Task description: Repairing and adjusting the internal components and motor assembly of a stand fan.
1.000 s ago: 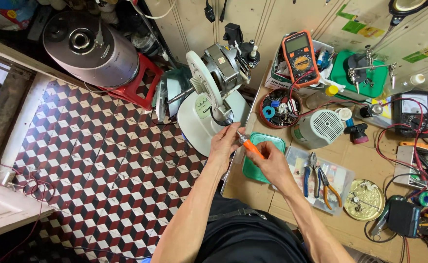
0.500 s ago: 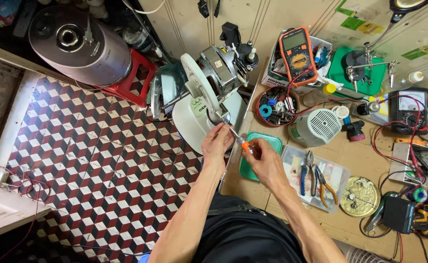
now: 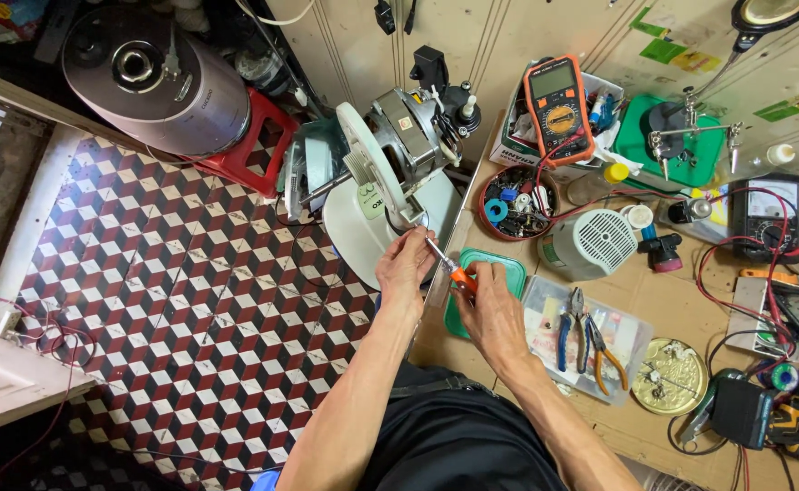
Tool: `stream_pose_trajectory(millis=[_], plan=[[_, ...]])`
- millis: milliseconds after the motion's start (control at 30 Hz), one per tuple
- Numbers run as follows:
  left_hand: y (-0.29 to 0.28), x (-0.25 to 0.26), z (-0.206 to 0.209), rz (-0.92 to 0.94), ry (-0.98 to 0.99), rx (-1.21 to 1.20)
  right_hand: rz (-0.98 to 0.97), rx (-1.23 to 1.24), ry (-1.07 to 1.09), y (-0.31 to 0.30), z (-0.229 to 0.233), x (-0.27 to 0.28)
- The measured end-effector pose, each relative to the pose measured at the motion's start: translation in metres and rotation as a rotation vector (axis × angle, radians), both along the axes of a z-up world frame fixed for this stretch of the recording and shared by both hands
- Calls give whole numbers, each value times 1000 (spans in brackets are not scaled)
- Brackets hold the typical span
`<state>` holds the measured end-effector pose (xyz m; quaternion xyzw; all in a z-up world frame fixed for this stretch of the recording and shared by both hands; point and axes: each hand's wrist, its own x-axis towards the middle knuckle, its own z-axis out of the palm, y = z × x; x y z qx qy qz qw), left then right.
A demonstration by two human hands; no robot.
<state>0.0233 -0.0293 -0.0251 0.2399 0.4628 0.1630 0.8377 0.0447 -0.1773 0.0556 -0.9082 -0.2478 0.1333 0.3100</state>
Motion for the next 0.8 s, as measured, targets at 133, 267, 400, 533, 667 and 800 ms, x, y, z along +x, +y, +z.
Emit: stream_pose_trajectory(millis=[133, 267, 400, 533, 667, 800], plan=[[-3, -6, 14, -108, -25, 132, 1, -13, -3, -7, 3, 1], [-9, -10, 33, -181, -65, 186, 1, 14, -48, -20, 3, -5], [-17, -11, 60, -290, -157, 210, -3, 75, -82, -36, 6, -9], [-20, -11, 70, -403, -220, 226, -47, 91, -83, -47, 16, -12], [-23, -6, 66, -399, -273, 171, -74, 70, -159, -52, 32, -13], [-25, 2, 58, -431, -307, 120, -117, 26, -128, -57, 43, -15]])
